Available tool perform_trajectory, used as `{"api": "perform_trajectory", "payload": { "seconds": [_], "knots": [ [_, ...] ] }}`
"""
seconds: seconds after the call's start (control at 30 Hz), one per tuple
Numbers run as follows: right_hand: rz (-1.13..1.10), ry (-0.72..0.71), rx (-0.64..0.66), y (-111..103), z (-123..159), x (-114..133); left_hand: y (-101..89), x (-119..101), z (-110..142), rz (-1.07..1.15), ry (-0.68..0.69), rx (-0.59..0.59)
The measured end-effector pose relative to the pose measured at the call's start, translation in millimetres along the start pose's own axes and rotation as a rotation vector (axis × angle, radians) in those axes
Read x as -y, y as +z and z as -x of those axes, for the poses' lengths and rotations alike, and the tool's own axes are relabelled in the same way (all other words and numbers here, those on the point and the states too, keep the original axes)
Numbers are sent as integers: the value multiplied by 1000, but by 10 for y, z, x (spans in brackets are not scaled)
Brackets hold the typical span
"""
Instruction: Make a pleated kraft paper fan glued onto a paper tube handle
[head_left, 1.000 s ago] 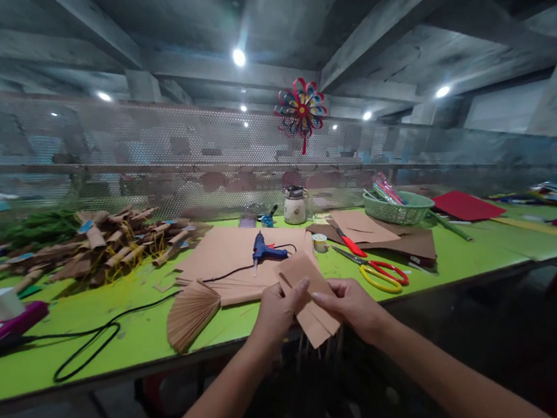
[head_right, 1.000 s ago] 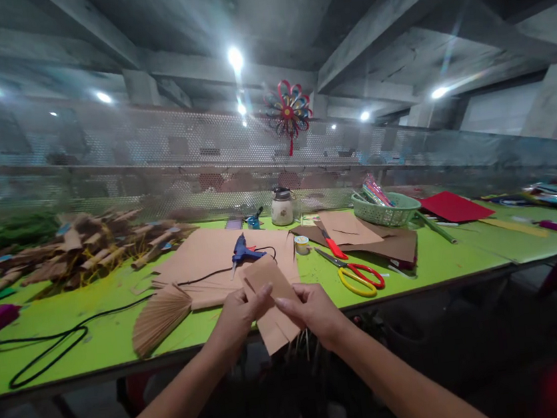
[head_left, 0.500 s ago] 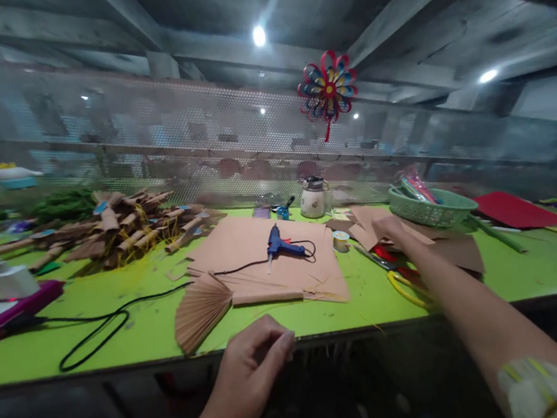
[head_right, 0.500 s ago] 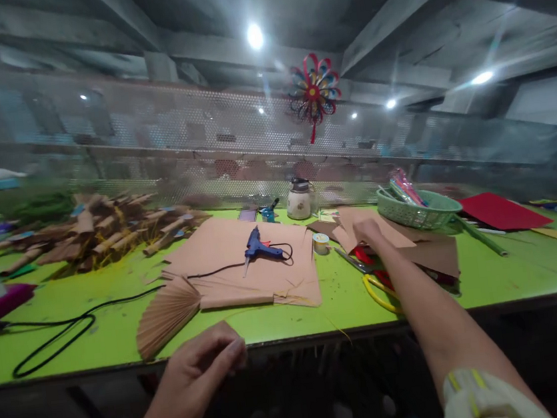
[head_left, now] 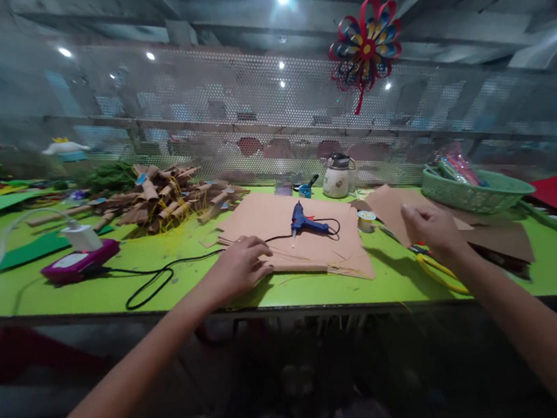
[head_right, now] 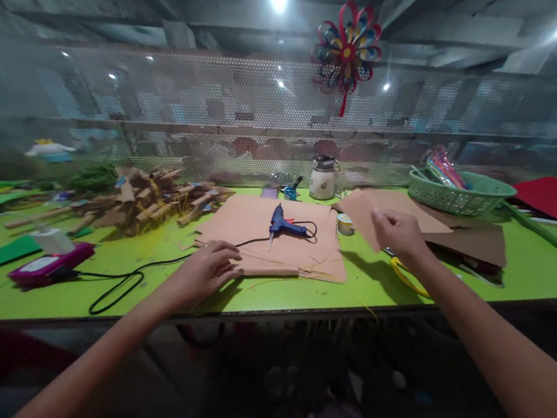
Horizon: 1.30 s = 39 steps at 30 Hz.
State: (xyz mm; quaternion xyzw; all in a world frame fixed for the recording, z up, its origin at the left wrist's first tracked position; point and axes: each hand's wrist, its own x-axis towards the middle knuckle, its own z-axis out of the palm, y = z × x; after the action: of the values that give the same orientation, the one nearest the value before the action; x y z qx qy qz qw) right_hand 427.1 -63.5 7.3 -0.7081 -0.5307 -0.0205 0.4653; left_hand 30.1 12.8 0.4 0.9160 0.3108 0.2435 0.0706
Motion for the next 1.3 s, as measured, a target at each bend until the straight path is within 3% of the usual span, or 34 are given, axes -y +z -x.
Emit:
{"api": "perform_trajectory", "payload": {
  "seconds": [0.13,0.23,0.47,0.63,0.73,0.8,0.87,0.97,1.07,1.17,1.3],
  "knots": [
    [-97,-221,375,125,657,451,78,-21,12,-80,41,85],
    [-189,-286,536,183,1009,725,82,31,-19,-124,25,123],
    [-524,119,635,408,1354,872,-106,85,-29,-130,5,171],
    [-821,366,645,495,1429,989,-116,-286,173,148,-23,-35],
    [-916,378,643,510,1465,1086,13,-549,340,493,-179,-221],
    [-873,308,595,514,1518,1129,140,-688,447,701,-343,-263],
    [-694,148,472,509,1598,1153,266,-809,541,906,-485,-282],
    [-283,-266,242,485,1737,1185,402,-987,635,1138,-635,-305],
    [54,-593,169,474,1857,1250,475,-1145,645,1330,-663,-270],
    [203,-724,194,488,1948,1352,538,-1228,594,1466,-630,-318],
    [90,-726,278,389,2020,1469,612,-1196,545,1606,-569,-356]
  ]
}}
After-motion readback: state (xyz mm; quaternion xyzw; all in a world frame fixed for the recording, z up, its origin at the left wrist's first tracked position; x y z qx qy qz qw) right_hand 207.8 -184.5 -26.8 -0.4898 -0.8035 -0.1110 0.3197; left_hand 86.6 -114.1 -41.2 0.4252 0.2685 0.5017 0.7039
